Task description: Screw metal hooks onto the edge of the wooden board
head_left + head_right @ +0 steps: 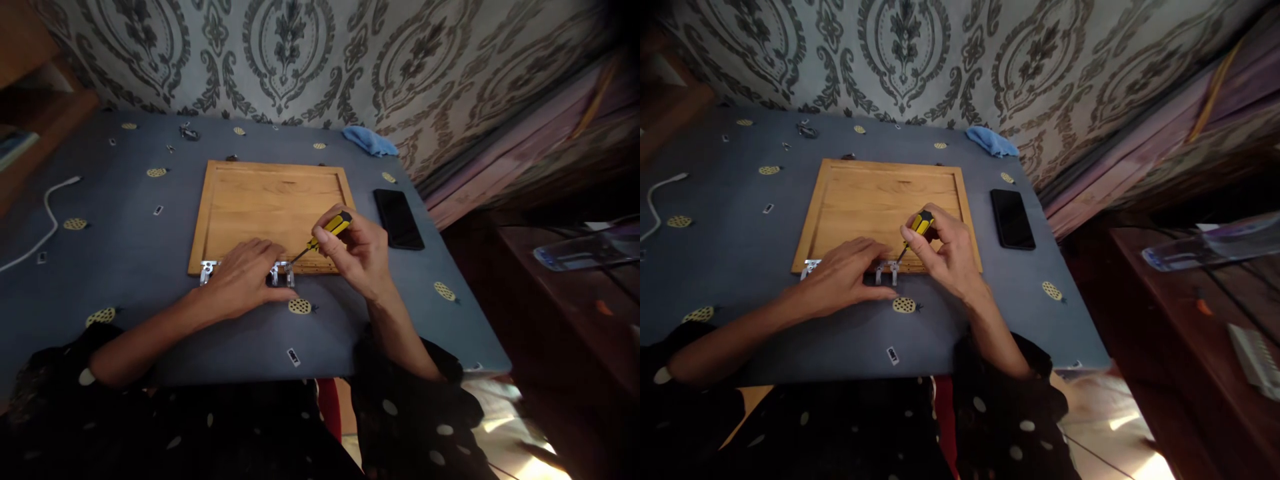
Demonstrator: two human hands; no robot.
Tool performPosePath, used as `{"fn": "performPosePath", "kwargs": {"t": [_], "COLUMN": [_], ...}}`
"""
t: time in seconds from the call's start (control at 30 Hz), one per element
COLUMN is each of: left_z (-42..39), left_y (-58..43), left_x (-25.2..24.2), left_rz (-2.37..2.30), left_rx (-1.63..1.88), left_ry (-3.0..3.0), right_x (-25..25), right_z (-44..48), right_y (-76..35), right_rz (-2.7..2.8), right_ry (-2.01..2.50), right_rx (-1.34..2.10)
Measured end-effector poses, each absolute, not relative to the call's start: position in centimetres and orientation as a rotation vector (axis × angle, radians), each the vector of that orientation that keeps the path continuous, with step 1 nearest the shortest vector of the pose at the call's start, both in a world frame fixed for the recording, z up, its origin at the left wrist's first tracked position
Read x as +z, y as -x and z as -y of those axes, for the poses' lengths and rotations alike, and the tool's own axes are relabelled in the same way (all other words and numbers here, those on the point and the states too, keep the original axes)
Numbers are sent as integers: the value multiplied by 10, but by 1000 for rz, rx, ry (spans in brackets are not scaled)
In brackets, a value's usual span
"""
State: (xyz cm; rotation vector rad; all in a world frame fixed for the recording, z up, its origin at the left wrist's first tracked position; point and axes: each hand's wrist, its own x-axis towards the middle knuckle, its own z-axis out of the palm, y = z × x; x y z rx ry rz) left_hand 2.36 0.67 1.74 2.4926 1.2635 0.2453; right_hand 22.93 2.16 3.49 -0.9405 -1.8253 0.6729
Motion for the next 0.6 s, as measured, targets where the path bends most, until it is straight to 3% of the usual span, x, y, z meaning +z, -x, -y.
{"fn": "performPosePath", "kwargs": {"t": [0.6], "left_z": [2], "left_y": [-26], "left_x": [14], "left_rz": [-1275], "left_rx": [266], "left_ry": [-2613], "right_x": [36], "right_z": [-20], "right_y": [-234], "right_rz": [1869], "right_ry": [840], "right_rx": [614]}}
